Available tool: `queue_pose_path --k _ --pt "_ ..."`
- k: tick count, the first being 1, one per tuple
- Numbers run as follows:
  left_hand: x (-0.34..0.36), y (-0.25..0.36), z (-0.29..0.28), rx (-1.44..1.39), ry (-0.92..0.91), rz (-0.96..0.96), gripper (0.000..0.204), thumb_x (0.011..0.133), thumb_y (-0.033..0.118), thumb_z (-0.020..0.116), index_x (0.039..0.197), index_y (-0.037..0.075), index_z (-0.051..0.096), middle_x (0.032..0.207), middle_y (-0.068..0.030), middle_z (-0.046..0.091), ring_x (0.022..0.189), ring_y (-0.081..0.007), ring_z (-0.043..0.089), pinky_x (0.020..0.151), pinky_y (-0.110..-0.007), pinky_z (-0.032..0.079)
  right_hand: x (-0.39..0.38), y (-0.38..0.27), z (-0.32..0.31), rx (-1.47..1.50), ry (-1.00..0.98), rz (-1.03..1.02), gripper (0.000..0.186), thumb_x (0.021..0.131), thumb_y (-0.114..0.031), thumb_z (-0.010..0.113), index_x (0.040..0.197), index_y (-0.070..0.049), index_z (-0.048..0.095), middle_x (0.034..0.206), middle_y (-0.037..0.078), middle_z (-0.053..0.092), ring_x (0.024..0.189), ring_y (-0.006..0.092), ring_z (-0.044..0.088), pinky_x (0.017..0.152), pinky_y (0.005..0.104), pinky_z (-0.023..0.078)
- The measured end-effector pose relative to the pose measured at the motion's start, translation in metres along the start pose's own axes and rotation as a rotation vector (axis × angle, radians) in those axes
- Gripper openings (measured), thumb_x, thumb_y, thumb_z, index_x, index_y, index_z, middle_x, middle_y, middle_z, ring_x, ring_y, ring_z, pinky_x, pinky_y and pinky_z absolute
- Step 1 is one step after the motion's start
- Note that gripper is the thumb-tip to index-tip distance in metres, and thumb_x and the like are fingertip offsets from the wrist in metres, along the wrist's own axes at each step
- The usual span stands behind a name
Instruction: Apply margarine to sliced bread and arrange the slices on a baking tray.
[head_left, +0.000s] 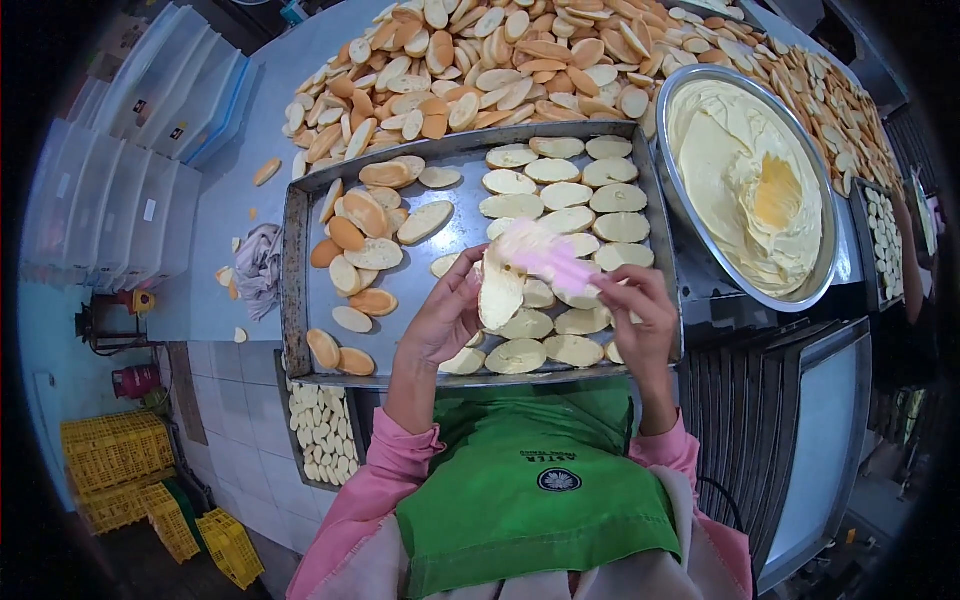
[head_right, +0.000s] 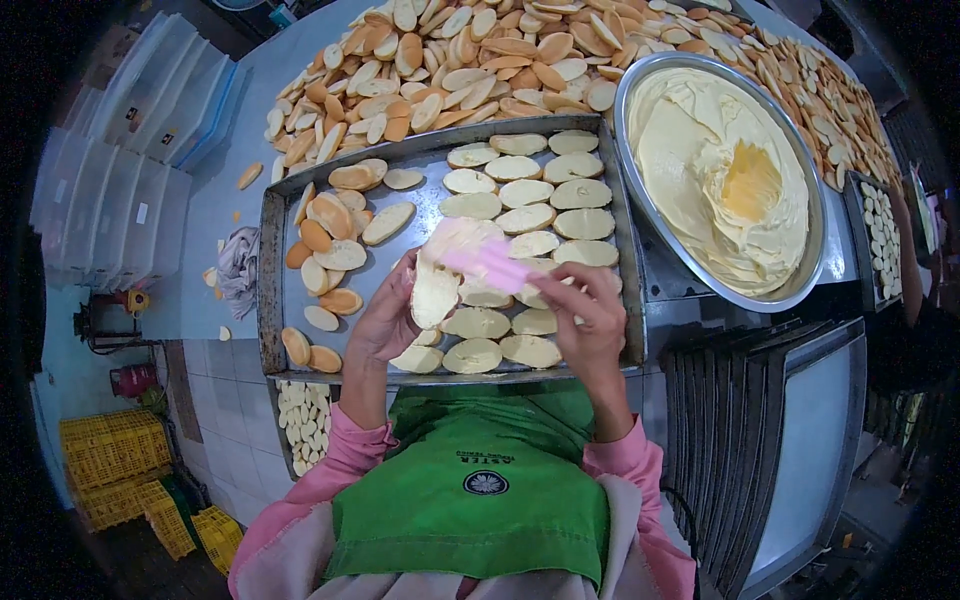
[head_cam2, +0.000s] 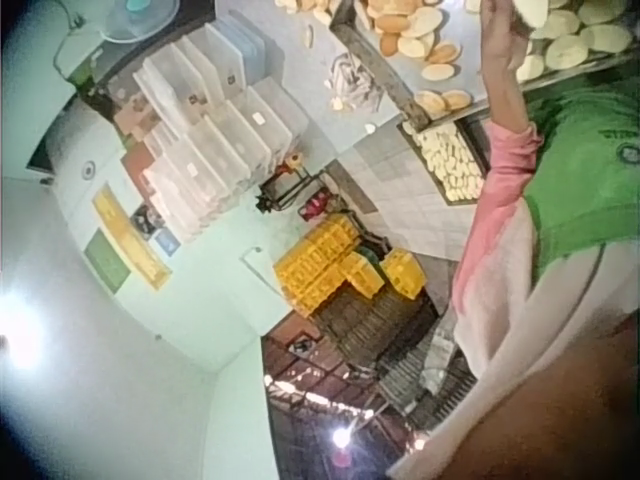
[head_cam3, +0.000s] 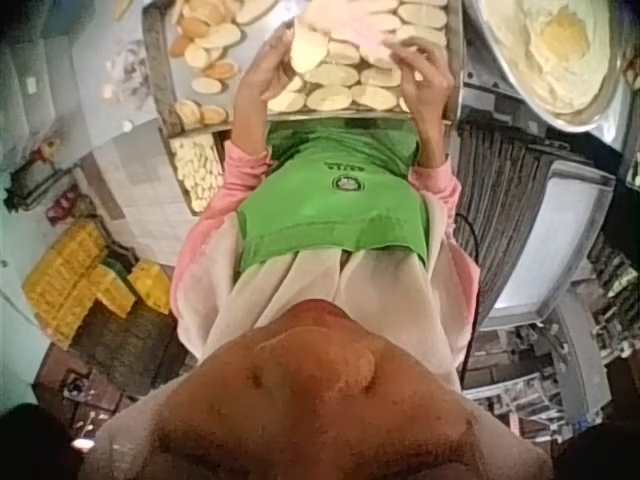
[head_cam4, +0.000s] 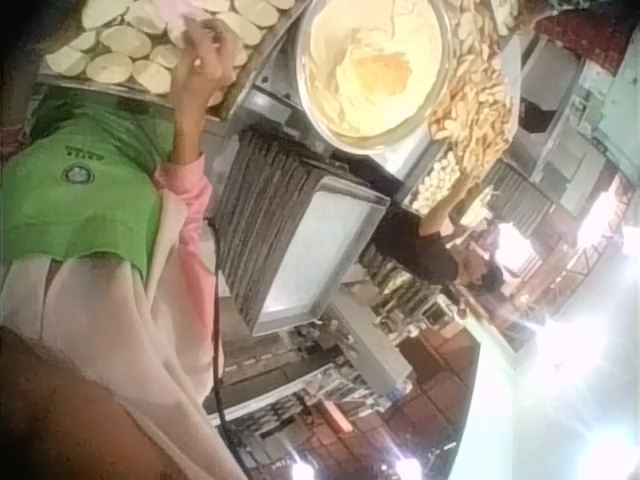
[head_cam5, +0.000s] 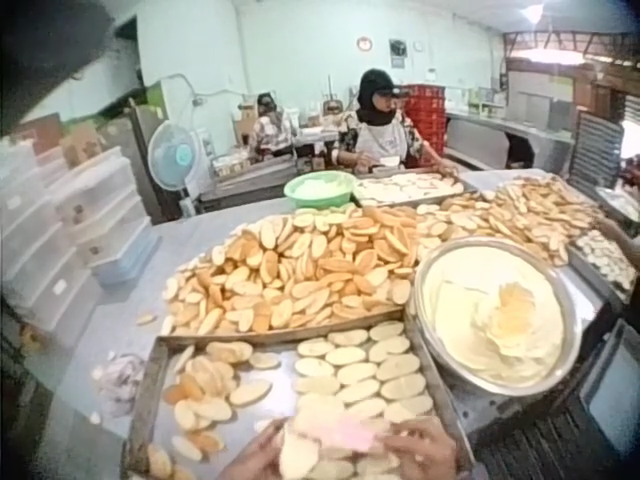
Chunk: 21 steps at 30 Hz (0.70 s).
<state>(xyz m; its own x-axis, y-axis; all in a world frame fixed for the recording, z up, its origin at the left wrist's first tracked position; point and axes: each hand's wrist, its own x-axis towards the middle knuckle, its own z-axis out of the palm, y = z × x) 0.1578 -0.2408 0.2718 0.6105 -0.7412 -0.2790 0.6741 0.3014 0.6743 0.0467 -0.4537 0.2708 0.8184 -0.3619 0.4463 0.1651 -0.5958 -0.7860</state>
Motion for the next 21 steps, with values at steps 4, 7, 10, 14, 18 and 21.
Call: queue_pose_path --k 4,7,10,14,18,21 --pt "-0.004 -0.002 0.002 -0.003 -0.033 0.011 0.063 0.081 0.029 0.059 0.129 0.007 0.024 0.118 -0.0123 0.046 0.101 -0.0223 0.055 0.081 -0.031 0.051 0.003 0.003 0.002 -0.33 0.055 -0.001 0.031 0.066 0.007 0.061 0.09 -0.012 0.068 0.083 0.006 0.057 0.072 0.0188 0.052 0.06 0.0276 0.041" --pt "-0.002 0.0 0.003 -0.012 0.0 0.047 0.064 0.081 0.026 0.06 0.13 0.008 0.024 0.12 -0.0096 0.046 0.101 -0.0197 0.055 0.081 -0.03 0.052 0.0 0.001 0.0 0.156 0.058 0.237 0.03 0.066 0.007 0.061 0.089 -0.011 0.068 0.082 0.007 0.057 0.074 0.02 0.053 0.063 0.0283 0.043" --pt "-0.002 -0.001 0.004 -0.008 0.032 0.078 0.062 0.081 0.025 0.06 0.13 0.009 0.025 0.12 -0.0082 0.046 0.1 -0.0179 0.055 0.08 -0.029 0.052 -0.005 0.002 -0.004 0.047 -0.053 0.148 0.028 0.067 0.007 0.061 0.089 -0.01 0.068 0.083 0.007 0.058 0.075 0.0196 0.053 0.064 0.0272 0.044" --pt "-0.004 0.003 0.017 -0.02 0.11 0.086 0.049 0.087 0.021 0.052 0.128 0.011 0.026 0.11 -0.0069 0.053 0.087 -0.0124 0.06 0.067 -0.024 0.055 -0.009 0.009 -0.002 -0.051 0.055 0.097 0.029 0.066 0.007 0.062 0.088 -0.01 0.068 0.083 0.006 0.058 0.074 0.0192 0.053 0.061 0.0271 0.043" --pt "-0.003 -0.007 -0.001 -0.059 0.091 0.035 0.045 0.089 0.02 0.049 0.127 0.011 0.028 0.109 -0.0042 0.053 0.083 -0.0118 0.06 0.064 -0.022 0.054 -0.01 -0.005 0.004 0.074 -0.035 0.076 0.029 0.065 0.007 0.062 0.088 -0.01 0.068 0.082 0.006 0.058 0.075 0.0202 0.053 0.064 0.0286 0.043" --pt "-0.021 -0.01 -0.009 -0.043 0.003 -0.06 0.043 0.089 0.018 0.048 0.127 0.01 0.03 0.111 -0.0038 0.051 0.09 -0.013 0.057 0.071 -0.024 0.052 -0.01 0.001 0.004 -0.139 0.016 0.112 0.027 0.067 0.006 0.061 0.088 -0.01 0.068 0.083 0.006 0.058 0.075 0.0203 0.053 0.063 0.0287 0.043"
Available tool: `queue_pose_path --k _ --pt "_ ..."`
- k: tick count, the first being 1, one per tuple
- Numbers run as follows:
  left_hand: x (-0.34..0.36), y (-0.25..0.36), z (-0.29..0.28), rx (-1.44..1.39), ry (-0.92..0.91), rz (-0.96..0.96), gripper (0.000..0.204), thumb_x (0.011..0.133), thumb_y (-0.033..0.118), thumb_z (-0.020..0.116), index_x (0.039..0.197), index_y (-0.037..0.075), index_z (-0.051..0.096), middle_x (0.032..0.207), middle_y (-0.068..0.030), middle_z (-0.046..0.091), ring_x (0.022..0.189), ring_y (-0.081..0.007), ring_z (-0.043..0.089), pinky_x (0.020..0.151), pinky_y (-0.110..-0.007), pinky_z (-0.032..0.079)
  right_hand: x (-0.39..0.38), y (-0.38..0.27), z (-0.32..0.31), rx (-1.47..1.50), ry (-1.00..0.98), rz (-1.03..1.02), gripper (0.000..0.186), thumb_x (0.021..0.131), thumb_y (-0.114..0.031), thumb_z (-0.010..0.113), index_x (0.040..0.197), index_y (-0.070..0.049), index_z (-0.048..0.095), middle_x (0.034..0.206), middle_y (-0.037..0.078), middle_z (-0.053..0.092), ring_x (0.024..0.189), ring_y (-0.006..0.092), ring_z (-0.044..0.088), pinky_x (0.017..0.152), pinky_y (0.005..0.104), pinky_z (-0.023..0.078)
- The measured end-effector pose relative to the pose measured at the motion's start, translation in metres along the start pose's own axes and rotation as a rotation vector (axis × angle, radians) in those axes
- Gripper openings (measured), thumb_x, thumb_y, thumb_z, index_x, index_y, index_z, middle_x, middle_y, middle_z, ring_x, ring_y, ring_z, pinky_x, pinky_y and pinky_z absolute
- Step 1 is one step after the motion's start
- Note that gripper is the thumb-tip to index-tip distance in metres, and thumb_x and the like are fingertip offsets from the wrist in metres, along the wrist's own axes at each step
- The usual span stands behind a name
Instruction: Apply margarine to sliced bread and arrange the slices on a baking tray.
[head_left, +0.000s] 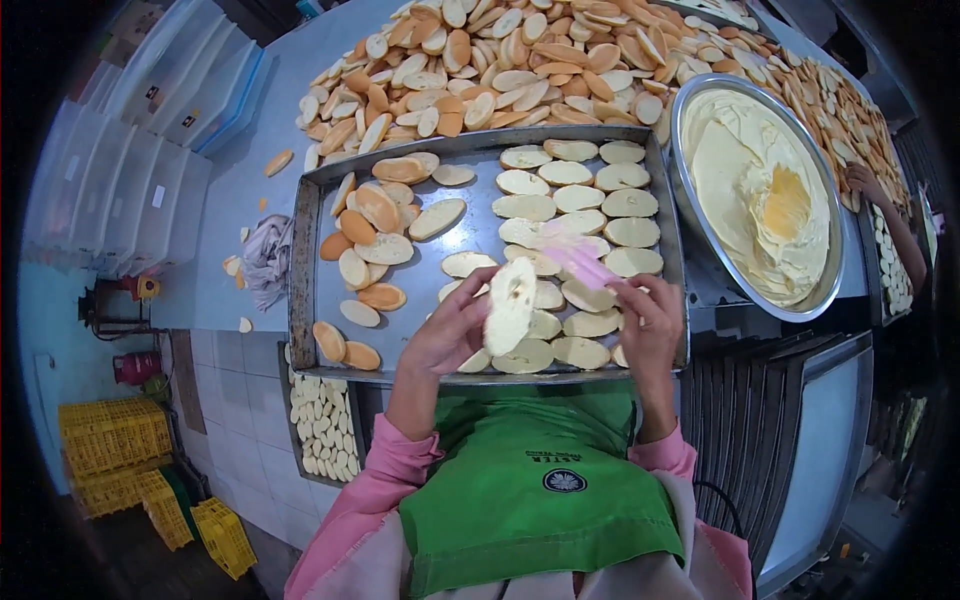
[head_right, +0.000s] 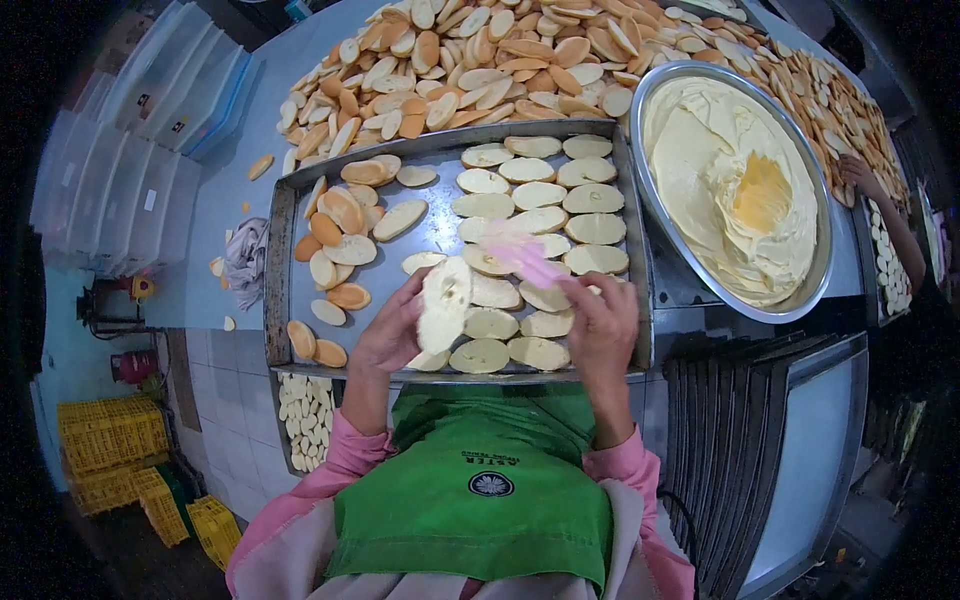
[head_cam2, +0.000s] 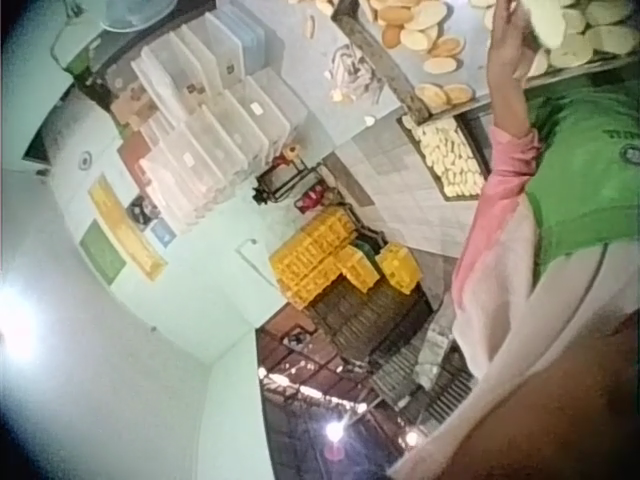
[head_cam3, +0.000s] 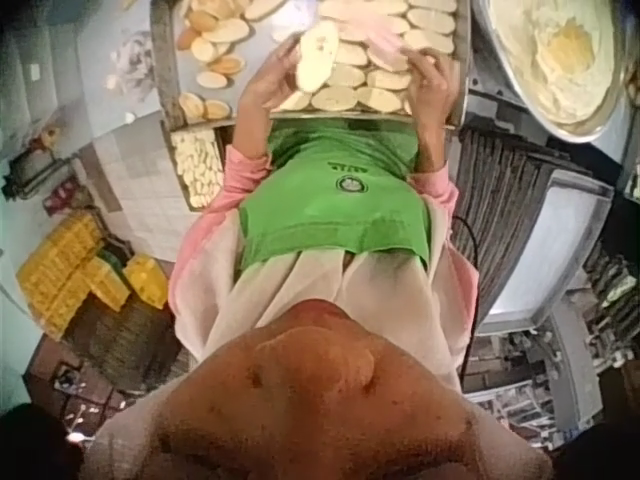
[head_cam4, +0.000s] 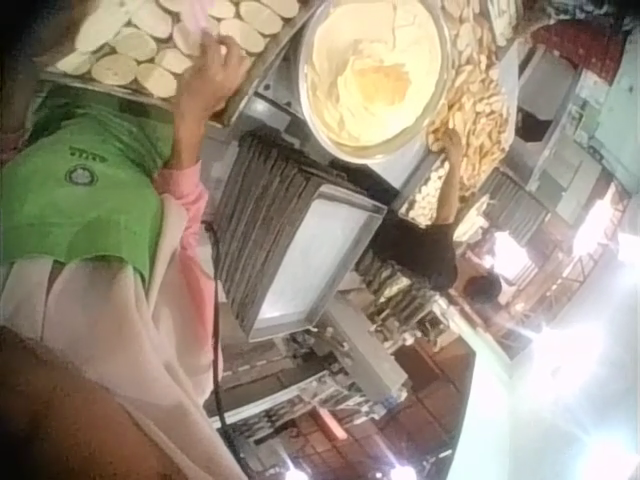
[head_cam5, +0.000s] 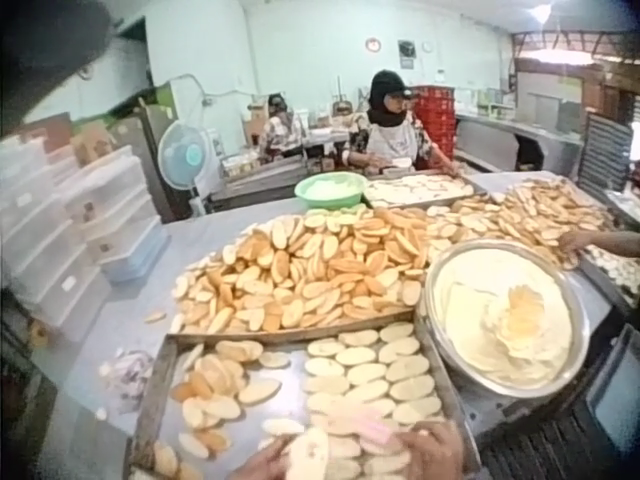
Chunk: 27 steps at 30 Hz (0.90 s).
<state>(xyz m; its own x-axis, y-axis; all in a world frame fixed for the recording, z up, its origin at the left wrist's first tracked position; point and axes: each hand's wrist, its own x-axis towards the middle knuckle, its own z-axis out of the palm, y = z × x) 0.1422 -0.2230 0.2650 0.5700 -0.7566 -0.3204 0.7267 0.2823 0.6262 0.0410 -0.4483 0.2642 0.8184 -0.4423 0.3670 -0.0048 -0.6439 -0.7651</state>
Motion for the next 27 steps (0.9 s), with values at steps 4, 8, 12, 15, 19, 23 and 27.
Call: queue_pose_path --k 4,8,12,15,19,23,27 --pt "-0.045 0.022 -0.034 0.284 0.276 0.107 0.039 0.089 0.015 0.047 0.126 0.007 0.037 0.115 -0.0041 0.049 0.103 -0.0148 0.05 0.084 -0.03 0.045 -0.005 0.024 -0.016 0.016 0.032 0.043 0.027 0.069 0.006 0.06 0.09 -0.009 0.067 0.086 0.007 0.057 0.076 0.019 0.054 0.062 0.0254 0.044" --pt "-0.075 0.048 -0.067 0.622 0.486 -0.001 0.035 0.089 0.011 0.047 0.122 0.005 0.042 0.111 -0.0035 0.052 0.1 -0.0144 0.051 0.084 -0.028 0.042 -0.006 0.03 -0.031 0.068 0.058 0.157 0.021 0.074 0.004 0.061 0.093 -0.005 0.066 0.091 0.007 0.056 0.086 0.0145 0.054 0.07 0.0226 0.045" --pt "-0.091 0.058 -0.109 1.272 0.279 -0.026 0.03 0.085 0.005 0.047 0.114 0.001 0.05 0.106 -0.0052 0.056 0.096 -0.0124 0.051 0.084 -0.025 0.04 -0.003 0.033 -0.041 0.05 0.061 0.189 0.02 0.075 0.005 0.059 0.093 -0.003 0.065 0.092 0.007 0.056 0.085 0.0132 0.054 0.071 0.021 0.043" --pt "-0.085 0.053 -0.106 1.364 0.295 -0.119 0.023 0.08 0.001 0.052 0.102 0.001 0.057 0.093 -0.0081 0.062 0.087 -0.016 0.057 0.078 -0.028 0.044 -0.001 0.036 -0.04 0.02 0.068 0.172 0.02 0.075 0.003 0.061 0.093 -0.004 0.066 0.091 0.006 0.056 0.084 0.0124 0.053 0.068 0.0202 0.042" --pt "-0.076 0.039 -0.102 1.462 0.227 -0.189 0.018 0.077 0.0 0.054 0.094 0.002 0.06 0.085 -0.009 0.064 0.08 -0.0195 0.061 0.073 -0.029 0.046 0.003 0.029 -0.039 0.008 0.038 0.196 0.021 0.074 0.002 0.061 0.094 -0.004 0.066 0.092 0.006 0.056 0.083 0.0123 0.053 0.068 0.0207 0.042" --pt "-0.078 0.039 -0.107 1.401 0.23 -0.171 0.018 0.078 0.0 0.052 0.094 0.002 0.059 0.087 -0.0091 0.062 0.084 -0.0172 0.059 0.075 -0.029 0.045 0.004 0.03 -0.036 0.04 0.041 0.15 0.021 0.074 0.002 0.062 0.093 -0.004 0.066 0.092 0.006 0.056 0.083 0.012 0.053 0.068 0.0208 0.042" --pt "-0.096 0.07 -0.114 1.354 0.532 0.106 0.019 0.074 -0.004 0.051 0.092 0.001 0.057 0.084 -0.0097 0.059 0.083 -0.0178 0.057 0.074 -0.028 0.045 0.009 0.024 -0.051 0.036 -0.028 0.123 0.02 0.074 0.002 0.061 0.093 -0.003 0.065 0.093 0.007 0.056 0.084 0.013 0.053 0.07 0.0218 0.042"
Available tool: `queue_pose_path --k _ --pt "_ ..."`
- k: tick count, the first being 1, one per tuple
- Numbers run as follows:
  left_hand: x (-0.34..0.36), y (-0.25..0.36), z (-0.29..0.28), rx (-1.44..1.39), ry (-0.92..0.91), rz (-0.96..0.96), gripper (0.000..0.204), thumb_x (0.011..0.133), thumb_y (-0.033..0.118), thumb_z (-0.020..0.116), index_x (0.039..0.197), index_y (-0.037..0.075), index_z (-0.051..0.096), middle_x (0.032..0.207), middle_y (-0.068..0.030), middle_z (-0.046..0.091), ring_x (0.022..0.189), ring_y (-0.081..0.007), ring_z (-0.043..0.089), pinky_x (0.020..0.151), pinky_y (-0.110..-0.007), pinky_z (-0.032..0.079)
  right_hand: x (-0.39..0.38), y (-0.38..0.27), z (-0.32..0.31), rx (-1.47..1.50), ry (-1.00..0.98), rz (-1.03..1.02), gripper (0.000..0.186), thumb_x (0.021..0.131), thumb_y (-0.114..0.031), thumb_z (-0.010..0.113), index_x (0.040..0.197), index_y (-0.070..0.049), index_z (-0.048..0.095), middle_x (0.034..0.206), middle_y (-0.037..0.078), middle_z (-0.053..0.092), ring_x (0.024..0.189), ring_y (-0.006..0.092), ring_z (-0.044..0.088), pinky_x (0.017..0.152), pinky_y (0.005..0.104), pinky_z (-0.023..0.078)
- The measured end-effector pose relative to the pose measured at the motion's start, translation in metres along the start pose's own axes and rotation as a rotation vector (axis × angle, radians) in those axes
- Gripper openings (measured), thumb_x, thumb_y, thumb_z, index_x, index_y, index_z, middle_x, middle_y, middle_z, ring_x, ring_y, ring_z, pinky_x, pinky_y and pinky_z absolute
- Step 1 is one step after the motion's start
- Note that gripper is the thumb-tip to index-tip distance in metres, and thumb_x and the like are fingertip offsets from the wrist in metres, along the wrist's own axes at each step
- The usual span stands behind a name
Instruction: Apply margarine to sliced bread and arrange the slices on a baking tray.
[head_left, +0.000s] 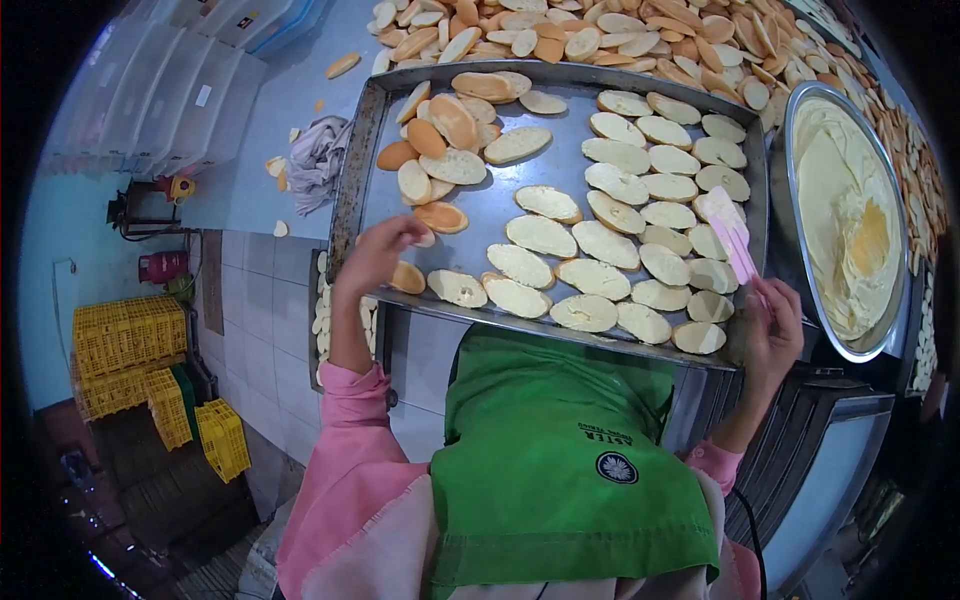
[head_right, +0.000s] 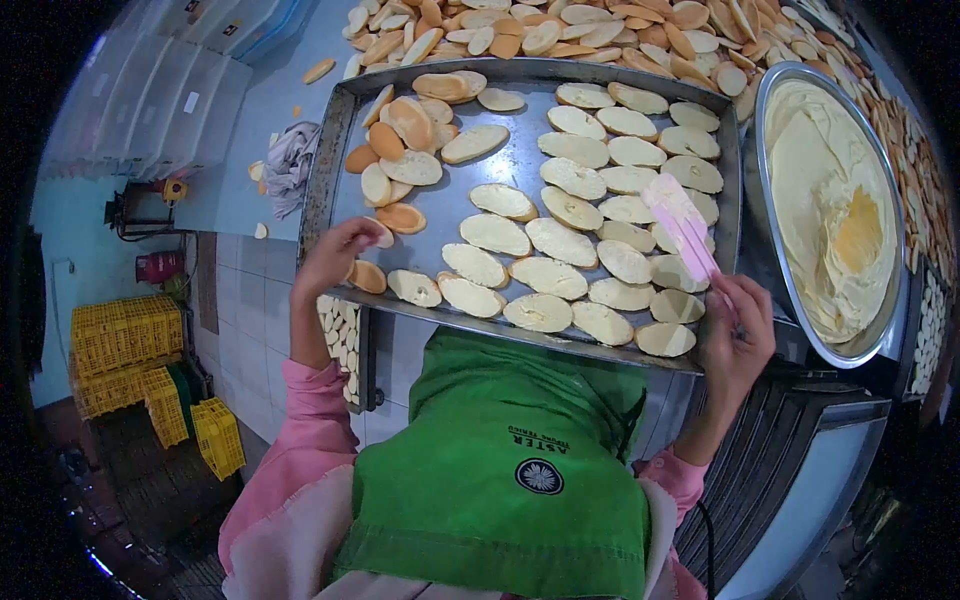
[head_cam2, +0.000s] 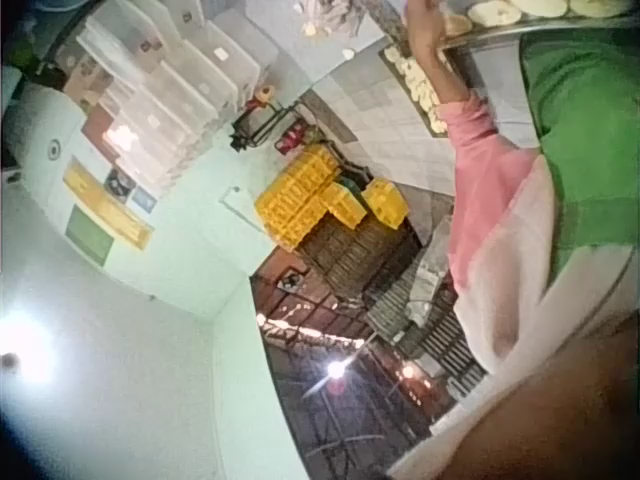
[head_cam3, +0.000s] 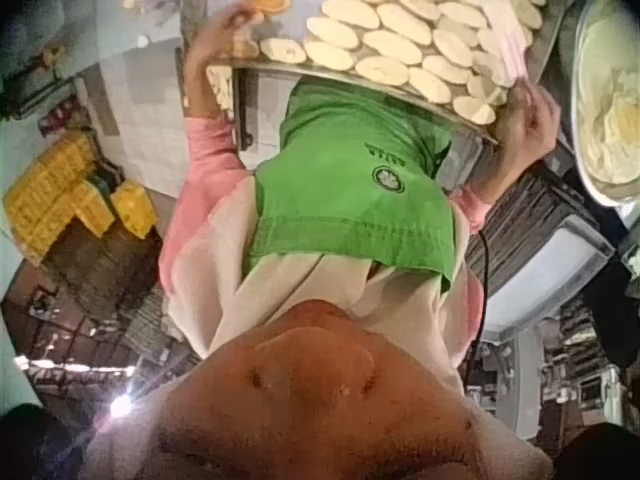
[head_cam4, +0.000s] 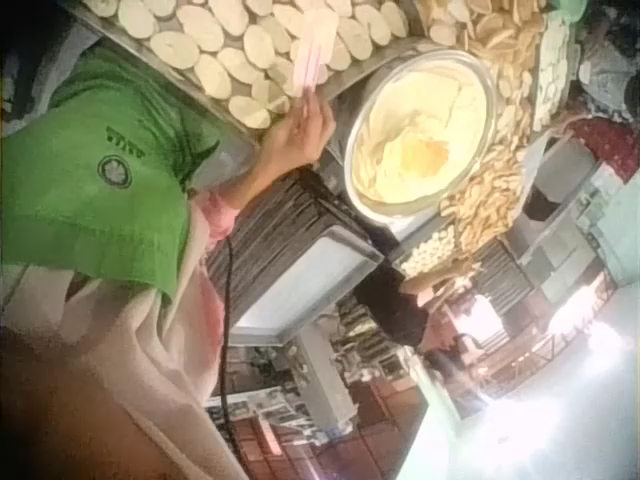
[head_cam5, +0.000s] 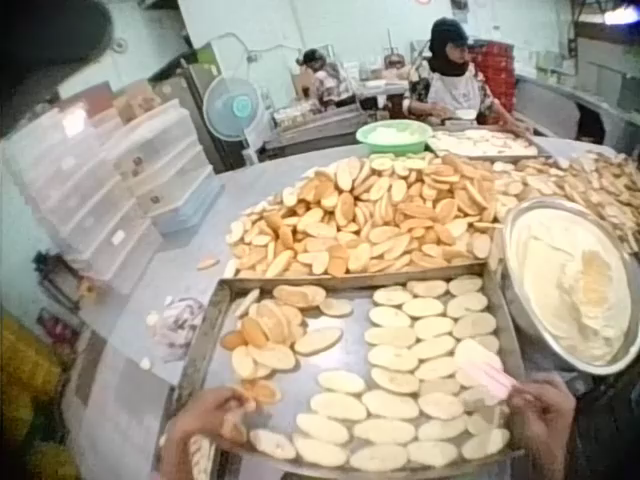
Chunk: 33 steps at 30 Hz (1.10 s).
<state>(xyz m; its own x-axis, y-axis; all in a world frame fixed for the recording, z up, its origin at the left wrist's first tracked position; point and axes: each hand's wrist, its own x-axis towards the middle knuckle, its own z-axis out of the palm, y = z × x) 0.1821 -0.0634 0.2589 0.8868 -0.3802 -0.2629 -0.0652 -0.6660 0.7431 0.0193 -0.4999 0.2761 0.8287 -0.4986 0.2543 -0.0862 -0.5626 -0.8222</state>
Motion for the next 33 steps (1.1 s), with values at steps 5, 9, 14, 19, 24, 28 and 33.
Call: queue_pose_path --k 5,9,14,19,24,28,33 --pt "-0.005 -0.021 -0.019 0.35 -0.175 -0.143 0.026 0.061 0.004 0.066 0.085 0.001 0.056 0.082 -0.0119 0.057 0.077 -0.024 0.056 0.072 -0.031 0.045 0.012 -0.006 -0.05 0.048 0.112 -0.111 0.018 0.079 0.004 0.056 0.097 0.003 0.06 0.095 0.008 0.056 0.085 0.0137 0.052 0.073 0.0217 0.041" --pt "-0.009 -0.039 -0.005 0.574 -0.174 -0.018 0.036 0.054 0.01 0.073 0.085 0.003 0.057 0.088 -0.0129 0.056 0.086 -0.0303 0.053 0.075 -0.038 0.043 0.036 -0.007 -0.115 -0.329 0.341 0.021 0.017 0.081 -0.005 0.058 0.097 0.001 0.061 0.085 0.005 0.062 0.071 0.0101 0.053 0.066 0.0219 0.042" --pt "-0.02 -0.037 -0.016 0.64 -0.111 -0.219 0.039 0.054 0.014 0.076 0.086 0.004 0.056 0.085 -0.0112 0.053 0.083 -0.0298 0.052 0.073 -0.039 0.043 0.077 -0.022 -0.162 -0.94 0.286 0.036 0.017 0.076 -0.02 0.062 0.086 -0.006 0.065 0.078 0.013 0.063 0.07 0.0284 0.061 0.063 0.0323 0.046" --pt "-0.02 -0.018 -0.007 0.571 -0.057 -0.185 0.041 0.053 0.013 0.077 0.086 0.003 0.056 0.084 -0.0105 0.053 0.081 -0.0297 0.051 0.072 -0.039 0.043 0.127 -0.036 -0.166 -1.165 0.033 0.102 0.015 0.07 -0.02 0.064 0.075 -0.006 0.067 0.073 0.013 0.062 0.068 0.0282 0.061 0.059 0.0356 0.046" --pt "-0.02 -0.027 -0.001 0.637 -0.017 -0.069 0.041 0.054 0.012 0.077 0.088 0.004 0.055 0.087 -0.0103 0.053 0.086 -0.0293 0.052 0.073 -0.039 0.042 0.165 -0.019 -0.151 -1.263 -0.307 -0.146 0.012 0.065 -0.014 0.066 0.071 -0.004 0.067 0.061 0.011 0.061 0.055 0.0241 0.06 0.053 0.0324 0.047" --pt "-0.021 -0.042 0.006 0.566 0.119 -0.086 0.043 0.055 0.009 0.075 0.092 0.007 0.054 0.091 -0.01 0.054 0.09 -0.0298 0.051 0.076 -0.041 0.04 0.189 -0.028 -0.168 -0.803 -0.589 0.182 0.013 0.066 -0.01 0.065 0.068 0.003 0.065 0.052 0.005 0.059 0.037 0.0101 0.05 0.035 0.0225 0.039" --pt "-0.026 -0.025 0.008 0.665 0.131 -0.028 0.045 0.058 0.007 0.072 0.098 0.009 0.052 0.094 -0.0101 0.055 0.092 -0.0323 0.052 0.08 -0.042 0.035 0.176 -0.02 -0.217 -0.54 -0.537 0.352 0.016 0.071 -0.016 0.064 0.069 0.0 0.064 0.05 0.001 0.055 0.035 0.0051 0.043 0.032 0.0186 0.03"
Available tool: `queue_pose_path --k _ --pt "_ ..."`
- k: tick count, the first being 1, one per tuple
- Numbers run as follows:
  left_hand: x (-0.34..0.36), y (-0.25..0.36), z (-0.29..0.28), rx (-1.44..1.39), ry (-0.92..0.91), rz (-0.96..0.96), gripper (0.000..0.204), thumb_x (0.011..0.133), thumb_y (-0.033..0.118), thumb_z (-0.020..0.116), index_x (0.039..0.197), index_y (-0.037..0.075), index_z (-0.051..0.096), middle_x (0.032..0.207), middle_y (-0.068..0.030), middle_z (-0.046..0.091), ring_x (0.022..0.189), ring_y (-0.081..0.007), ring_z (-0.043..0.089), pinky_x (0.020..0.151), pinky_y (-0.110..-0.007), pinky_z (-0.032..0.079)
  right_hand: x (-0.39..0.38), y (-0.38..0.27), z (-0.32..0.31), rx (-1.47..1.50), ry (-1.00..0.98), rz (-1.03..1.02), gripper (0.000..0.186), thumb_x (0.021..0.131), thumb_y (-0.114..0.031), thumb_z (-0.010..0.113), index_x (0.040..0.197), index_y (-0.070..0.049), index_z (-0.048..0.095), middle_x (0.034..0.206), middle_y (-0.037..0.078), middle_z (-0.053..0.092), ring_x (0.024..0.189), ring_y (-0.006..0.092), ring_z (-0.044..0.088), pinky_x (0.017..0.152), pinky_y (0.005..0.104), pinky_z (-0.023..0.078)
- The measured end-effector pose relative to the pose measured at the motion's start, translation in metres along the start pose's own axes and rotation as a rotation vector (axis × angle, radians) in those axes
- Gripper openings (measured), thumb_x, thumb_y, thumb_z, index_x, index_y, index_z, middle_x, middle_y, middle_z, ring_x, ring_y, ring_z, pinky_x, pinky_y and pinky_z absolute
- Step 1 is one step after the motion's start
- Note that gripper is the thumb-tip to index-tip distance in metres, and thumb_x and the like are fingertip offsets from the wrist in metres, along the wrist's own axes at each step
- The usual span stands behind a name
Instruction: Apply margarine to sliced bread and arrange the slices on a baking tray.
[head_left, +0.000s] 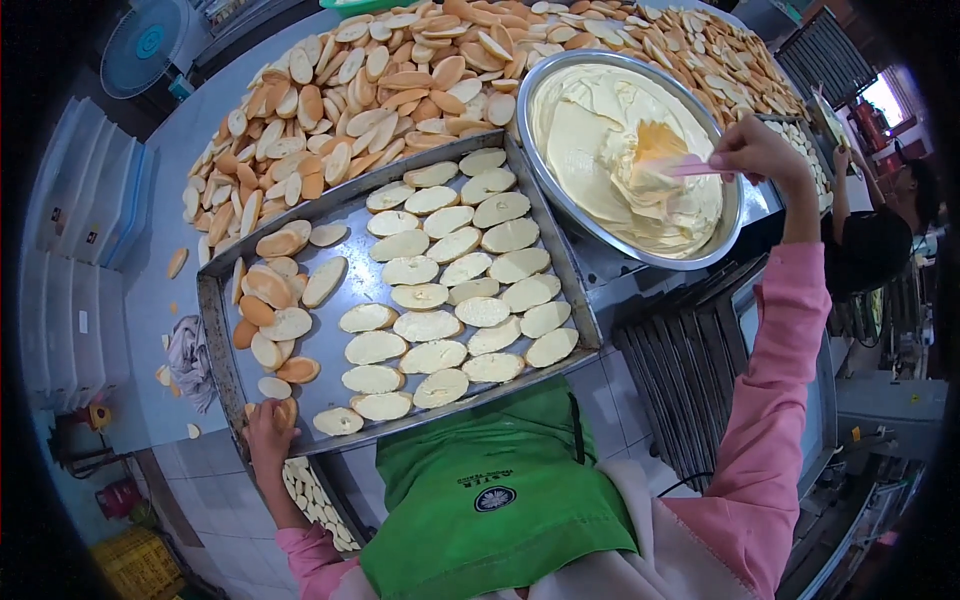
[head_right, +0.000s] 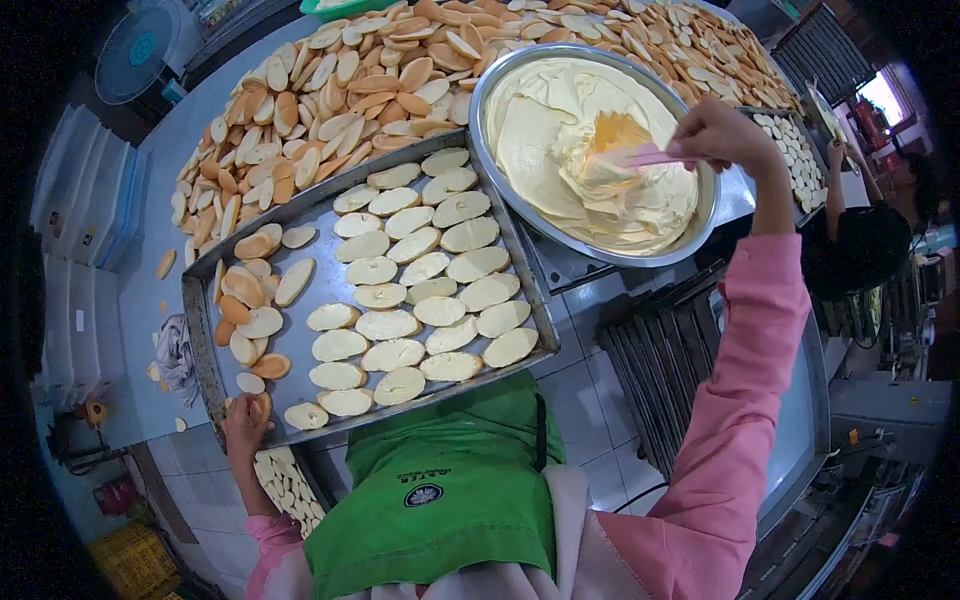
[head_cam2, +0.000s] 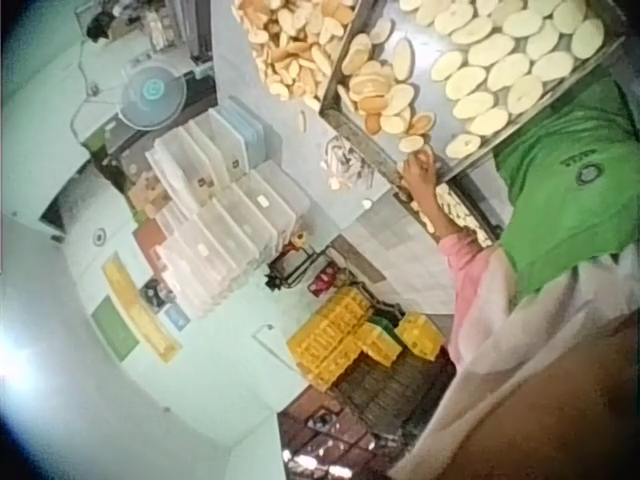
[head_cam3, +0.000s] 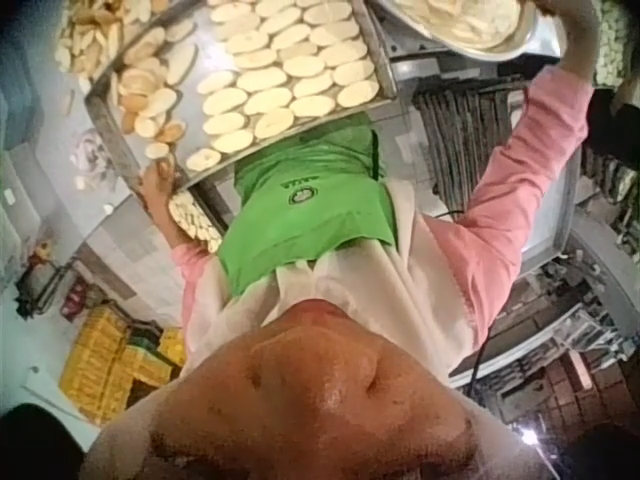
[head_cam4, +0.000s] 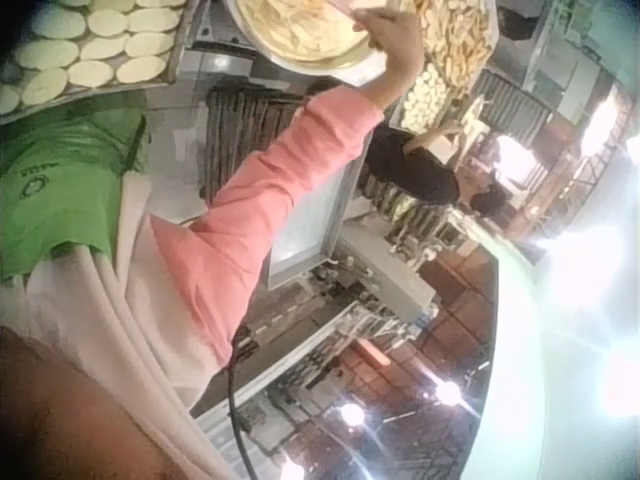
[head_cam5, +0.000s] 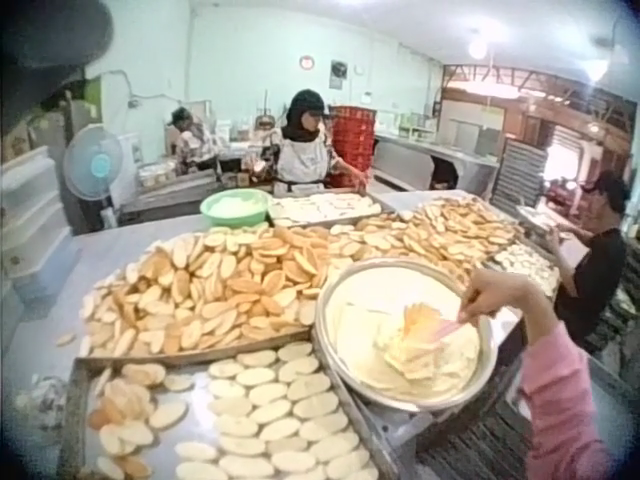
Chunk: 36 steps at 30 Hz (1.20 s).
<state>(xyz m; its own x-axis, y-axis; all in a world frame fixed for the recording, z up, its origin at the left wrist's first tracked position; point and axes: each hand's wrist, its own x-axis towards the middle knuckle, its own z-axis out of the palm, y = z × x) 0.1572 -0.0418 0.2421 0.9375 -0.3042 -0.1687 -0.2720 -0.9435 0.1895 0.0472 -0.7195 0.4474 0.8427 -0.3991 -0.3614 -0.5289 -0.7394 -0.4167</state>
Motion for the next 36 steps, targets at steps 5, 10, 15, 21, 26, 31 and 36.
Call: queue_pose_path --k 5,10,15,21,26,31,36 --pt "0.003 -0.005 -0.012 -0.169 -0.011 -0.079 0.046 0.061 0.003 0.07 0.102 0.007 0.05 0.094 -0.01 0.057 0.092 -0.0266 0.054 0.077 -0.038 0.04 -0.037 0.016 0.027 0.31 0.068 0.037 0.017 0.076 -0.019 0.063 0.078 -0.002 0.064 0.054 -0.002 0.055 0.037 0.0032 0.039 0.034 0.0175 0.029" --pt "-0.009 0.044 -0.032 -1.252 0.12 -0.061 0.053 0.07 -0.002 0.065 0.115 0.004 0.039 0.108 -0.009 0.048 0.098 -0.0181 0.051 0.084 -0.033 0.046 -0.056 -0.051 0.131 0.693 0.198 -0.066 0.021 0.08 -0.021 0.06 0.089 -0.002 0.062 0.065 0.0 0.06 0.05 0.0009 0.045 0.043 0.0156 0.036" --pt "0.018 0.145 0.001 -2.0 -0.161 0.072 0.058 0.08 0.017 0.055 0.13 0.006 0.029 0.128 -0.017 0.039 0.115 -0.0303 0.043 0.093 -0.041 0.04 -0.06 -0.106 0.23 1.046 0.108 -0.392 0.013 0.082 -0.005 0.056 0.092 0.002 0.06 0.074 0.005 0.063 0.06 0.0048 0.051 0.053 0.018 0.041" --pt "0.022 0.188 -0.002 -2.238 -0.512 0.092 0.066 0.078 0.019 0.063 0.131 0.008 0.026 0.12 -0.0101 0.047 0.104 -0.0221 0.054 0.079 -0.031 0.052 -0.056 -0.142 0.279 1.097 0.105 -0.56 0.012 0.076 0.001 0.061 0.087 0.001 0.063 0.078 0.007 0.063 0.068 0.0092 0.055 0.057 0.0198 0.043" --pt "0.026 0.187 0.0 -2.238 -0.495 0.111 0.068 0.075 0.019 0.066 0.129 0.005 0.027 0.121 -0.0135 0.045 0.109 -0.024 0.05 0.087 -0.035 0.048 -0.053 -0.144 0.279 0.799 0.16 -0.693 0.016 0.068 0.002 0.066 0.084 -0.001 0.066 0.08 0.008 0.063 0.073 0.0145 0.057 0.059 0.0225 0.044" --pt "0.035 0.189 -0.014 -2.2 -0.271 0.168 0.074 0.068 0.012 0.072 0.129 0.01 0.03 0.124 -0.0164 0.044 0.113 -0.0241 0.047 0.089 -0.034 0.047 -0.047 -0.127 0.27 0.679 0.379 -0.62 0.018 0.066 0.002 0.067 0.084 -0.002 0.066 0.08 0.008 0.063 0.074 0.0155 0.057 0.059 0.0241 0.046" --pt "0.042 0.188 -0.017 -2.089 -0.159 0.311 0.07 0.071 0.01 0.07 0.129 0.011 0.03 0.124 -0.0172 0.044 0.113 -0.0244 0.047 0.087 -0.036 0.048 -0.051 -0.135 0.274 0.775 0.149 -0.599 0.02 0.066 0.005 0.066 0.084 -0.001 0.066 0.08 0.008 0.062 0.075 0.0141 0.057 0.062 0.0223 0.048"
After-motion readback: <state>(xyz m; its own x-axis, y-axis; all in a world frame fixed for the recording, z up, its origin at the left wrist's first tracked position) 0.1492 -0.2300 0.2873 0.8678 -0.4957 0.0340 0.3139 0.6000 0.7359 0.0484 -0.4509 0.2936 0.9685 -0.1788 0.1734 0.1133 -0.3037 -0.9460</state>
